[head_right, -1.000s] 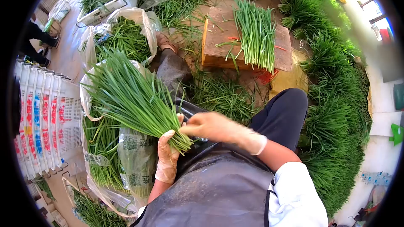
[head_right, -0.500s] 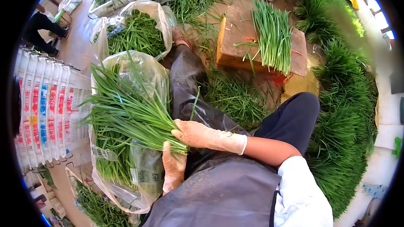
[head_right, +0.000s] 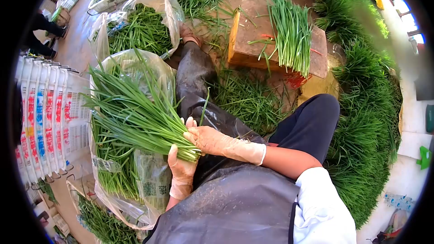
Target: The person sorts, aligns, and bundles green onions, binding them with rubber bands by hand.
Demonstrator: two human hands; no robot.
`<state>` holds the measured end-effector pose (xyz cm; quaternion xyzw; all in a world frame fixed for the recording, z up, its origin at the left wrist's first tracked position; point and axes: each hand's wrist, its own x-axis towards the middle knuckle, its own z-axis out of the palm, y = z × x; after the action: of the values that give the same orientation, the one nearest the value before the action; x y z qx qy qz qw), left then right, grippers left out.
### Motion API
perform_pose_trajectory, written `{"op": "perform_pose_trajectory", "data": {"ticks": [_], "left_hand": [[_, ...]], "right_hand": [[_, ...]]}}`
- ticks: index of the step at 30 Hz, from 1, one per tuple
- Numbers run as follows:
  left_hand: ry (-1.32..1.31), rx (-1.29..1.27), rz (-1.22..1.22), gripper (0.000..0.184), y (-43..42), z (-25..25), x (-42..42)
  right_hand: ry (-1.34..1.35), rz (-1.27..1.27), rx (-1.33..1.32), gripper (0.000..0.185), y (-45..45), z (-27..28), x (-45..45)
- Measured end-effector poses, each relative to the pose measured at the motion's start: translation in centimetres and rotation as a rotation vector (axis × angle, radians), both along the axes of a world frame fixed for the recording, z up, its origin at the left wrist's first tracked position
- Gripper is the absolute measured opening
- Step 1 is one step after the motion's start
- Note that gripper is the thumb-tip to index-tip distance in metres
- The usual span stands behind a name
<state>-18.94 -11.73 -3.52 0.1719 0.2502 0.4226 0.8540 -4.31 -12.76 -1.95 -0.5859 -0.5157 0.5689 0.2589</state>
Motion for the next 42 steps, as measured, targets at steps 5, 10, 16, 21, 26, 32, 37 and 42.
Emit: {"op": "perform_pose_trajectory", "data": {"ticks": [5,10,16,21,26,32,37,42], "left_hand": [[0.026,-0.209,-0.020,0.055,-0.1,-1.6,-0.7],[0.011,-0.289,0.031,0.060,-0.6,-1.9,-0.9],[0.021,-0.259,0.029,0.059,0.2,-0.4,0.0],[-0.089,-0.363,0.074,0.046,0.3,-1.7,0.6],[-0.151,-0.301,0.112,0.039,1.0,-0.6,0.8],[0.133,-0.258,0.144,0.036,1.1,0.9,1.2],[-0.004,-0.202,0.010,0.049,-2.1,-3.2,3.7],[0.457,0.092,-0.770,0.081,0.5,1.6,1.7]], "right_hand": [[-0.548,-0.135,0.260,0.027,0.1,3.9,0.1],[-0.525,-0.179,0.500,0.021,1.3,3.5,-1.3],[-0.199,-0.272,0.294,0.014,1.8,2.0,-0.9],[-0.125,-0.348,0.537,0.013,0.4,1.9,-0.2],[0.271,-0.307,-0.005,0.015,-2.1,4.8,4.7],[-0.930,-0.017,-0.060,0.064,-2.7,1.9,11.3],[-0.351,0.104,0.025,0.103,1.8,5.0,2.8],[-0.102,-0.094,-0.003,0.070,3.0,2.2,5.5]]}}
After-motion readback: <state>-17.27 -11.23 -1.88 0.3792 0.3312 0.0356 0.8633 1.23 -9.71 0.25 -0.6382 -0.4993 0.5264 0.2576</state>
